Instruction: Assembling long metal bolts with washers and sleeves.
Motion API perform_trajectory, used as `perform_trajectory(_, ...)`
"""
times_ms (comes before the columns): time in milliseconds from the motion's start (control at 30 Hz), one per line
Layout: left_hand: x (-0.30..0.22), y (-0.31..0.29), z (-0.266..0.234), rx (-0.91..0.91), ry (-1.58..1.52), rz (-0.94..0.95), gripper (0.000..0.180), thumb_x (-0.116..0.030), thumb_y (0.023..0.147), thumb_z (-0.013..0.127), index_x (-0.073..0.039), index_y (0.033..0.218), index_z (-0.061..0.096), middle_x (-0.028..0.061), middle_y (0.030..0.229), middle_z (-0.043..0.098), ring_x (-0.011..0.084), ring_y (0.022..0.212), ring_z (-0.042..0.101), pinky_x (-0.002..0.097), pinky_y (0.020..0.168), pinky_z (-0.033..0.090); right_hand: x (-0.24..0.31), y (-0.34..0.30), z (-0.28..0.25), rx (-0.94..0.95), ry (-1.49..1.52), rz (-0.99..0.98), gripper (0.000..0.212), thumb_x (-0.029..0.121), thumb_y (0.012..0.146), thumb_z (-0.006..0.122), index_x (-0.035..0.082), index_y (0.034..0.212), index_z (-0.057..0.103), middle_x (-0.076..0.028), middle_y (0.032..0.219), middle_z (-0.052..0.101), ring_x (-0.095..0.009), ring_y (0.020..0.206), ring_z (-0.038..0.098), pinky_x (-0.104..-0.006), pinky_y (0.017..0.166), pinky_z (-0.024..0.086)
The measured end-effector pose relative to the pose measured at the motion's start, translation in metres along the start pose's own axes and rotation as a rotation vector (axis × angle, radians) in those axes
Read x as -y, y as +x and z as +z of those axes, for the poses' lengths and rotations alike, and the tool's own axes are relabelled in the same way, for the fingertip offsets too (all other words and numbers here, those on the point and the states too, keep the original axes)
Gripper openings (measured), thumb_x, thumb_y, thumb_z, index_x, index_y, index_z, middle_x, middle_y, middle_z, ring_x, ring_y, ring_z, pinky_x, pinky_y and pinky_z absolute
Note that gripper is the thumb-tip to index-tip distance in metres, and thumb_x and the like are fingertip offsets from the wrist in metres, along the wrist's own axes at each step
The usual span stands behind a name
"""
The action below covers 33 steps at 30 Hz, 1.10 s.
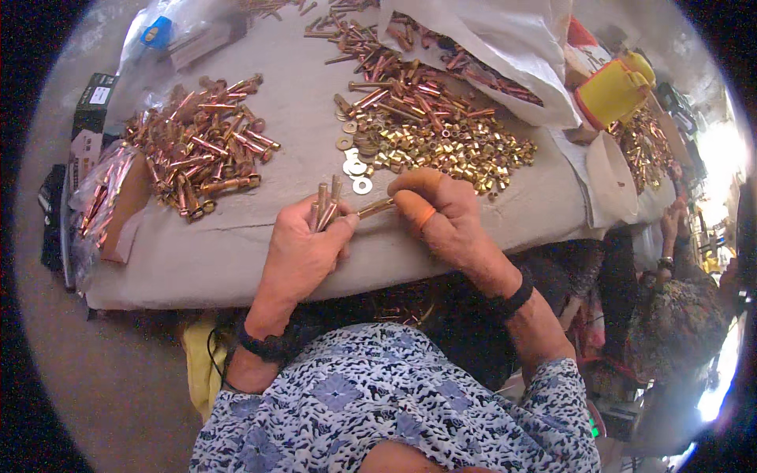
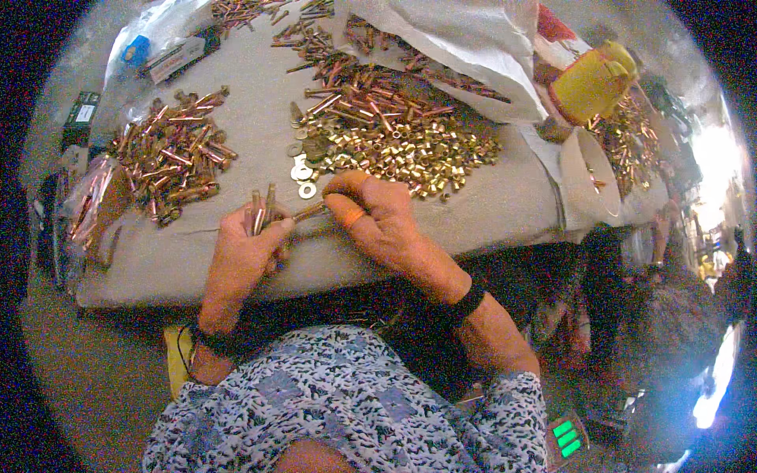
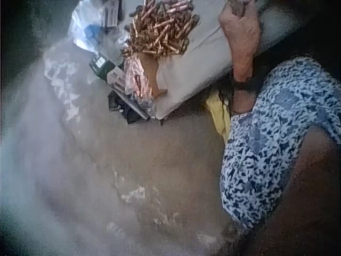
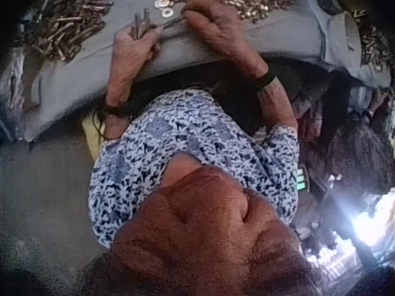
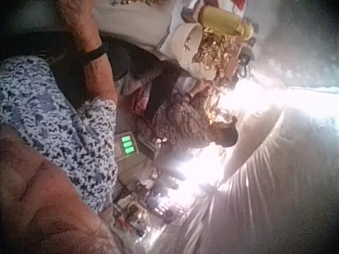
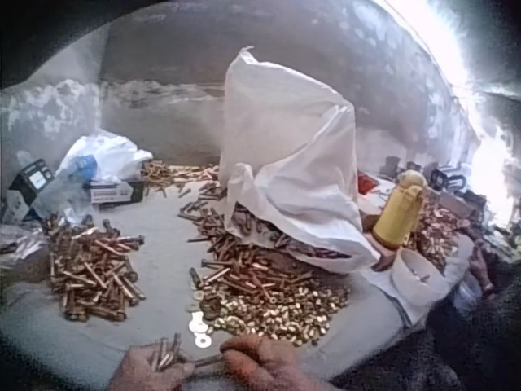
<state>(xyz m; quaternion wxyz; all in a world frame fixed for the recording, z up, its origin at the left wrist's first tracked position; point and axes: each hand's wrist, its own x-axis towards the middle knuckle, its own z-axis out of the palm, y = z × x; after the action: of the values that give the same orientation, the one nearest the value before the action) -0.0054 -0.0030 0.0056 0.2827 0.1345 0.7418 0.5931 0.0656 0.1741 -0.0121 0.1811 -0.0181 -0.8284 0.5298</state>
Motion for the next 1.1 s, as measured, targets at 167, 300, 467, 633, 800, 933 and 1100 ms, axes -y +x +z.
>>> perform_trajectory(167, -0.006, -0.003, 0.0, -0.024, -0.019, -0.05, 0.012, -0.015, 0.081, 0.059, -0.003, 0.079, 0.057, -0.0006, 0.053, 0.051, 0.0049, 0.042, 0.043, 0.0207, 0.037, 0.032, 0.0, -0.002, 0.002, 0.096, 0.294, 0.104, 0.014, 0.001, 0.085, 0.05, 0.0, 0.097, 0.056, -0.002, 0.07, 0.055, -0.007, 0.059, 0.051, -0.0219, 0.053, 0.042)
perform_trajectory(300, -0.008, -0.001, 0.0, -0.011, -0.011, -0.054, 0.013, -0.017, 0.08, 0.058, -0.004, 0.079, 0.057, -0.0001, 0.053, 0.051, 0.0048, 0.041, 0.042, 0.0206, 0.036, 0.031, 0.001, -0.002, 0.001, 0.078, 0.292, 0.081, 0.015, 0.003, 0.084, 0.051, 0.001, 0.098, 0.057, -0.003, 0.071, 0.057, -0.008, 0.059, 0.053, -0.023, 0.053, 0.044)
perform_trajectory(467, -0.004, -0.001, -0.003, 0.008, -0.008, -0.031, 0.015, -0.021, 0.078, 0.06, -0.007, 0.083, 0.058, 0.0002, 0.054, 0.054, 0.0049, 0.038, 0.042, 0.0201, 0.034, 0.03, 0.003, -0.002, 0.005, -0.002, 0.278, 0.109, 0.015, 0.007, 0.082, 0.055, 0.001, 0.095, 0.058, -0.006, 0.072, 0.062, -0.011, 0.058, 0.056, -0.0258, 0.053, 0.046)
perform_trajectory(633, -0.005, -0.003, 0.001, 0.003, -0.003, 0.009, 0.014, -0.019, 0.08, 0.058, -0.005, 0.078, 0.057, -0.0001, 0.053, 0.051, 0.0048, 0.04, 0.041, 0.02, 0.036, 0.031, -0.004, -0.001, 0.001, -0.02, -0.015, -0.109, 0.015, 0.008, 0.082, 0.055, 0.001, 0.095, 0.059, -0.009, 0.074, 0.063, -0.016, 0.063, 0.059, -0.0287, 0.06, 0.048)
perform_trajectory(800, -0.007, -0.004, -0.001, -0.006, 0.009, -0.033, 0.015, -0.021, 0.08, 0.058, -0.006, 0.079, 0.057, 0.0001, 0.053, 0.052, 0.0043, 0.039, 0.041, 0.0198, 0.035, 0.03, 0.004, -0.004, -0.002, 0.051, 0.09, -0.042, 0.017, 0.005, 0.08, 0.054, 0.002, 0.095, 0.059, -0.01, 0.079, 0.063, -0.016, 0.065, 0.06, -0.0288, 0.06, 0.048)
perform_trajectory(933, -0.007, -0.003, -0.002, 0.013, -0.015, -0.048, 0.014, -0.02, 0.079, 0.059, -0.006, 0.08, 0.057, 0.0001, 0.053, 0.052, 0.0037, 0.038, 0.04, 0.0195, 0.033, 0.029, 0.002, -0.004, -0.002, 0.042, 0.104, -0.07, 0.019, 0.001, 0.081, 0.052, 0.001, 0.099, 0.058, -0.005, 0.074, 0.061, -0.01, 0.063, 0.057, -0.025, 0.057, 0.047)
perform_trajectory(1100, -0.007, -0.003, -0.004, 0.029, -0.073, -0.045, 0.013, -0.019, 0.079, 0.06, -0.006, 0.081, 0.057, 0.0001, 0.054, 0.052, 0.0038, 0.038, 0.04, 0.0195, 0.033, 0.028, 0.008, 0.0, 0.0, 0.018, 0.042, -0.029, 0.017, 0.005, 0.082, 0.056, 0.0, 0.098, 0.059, -0.003, 0.07, 0.06, -0.009, 0.063, 0.055, -0.0237, 0.057, 0.045)
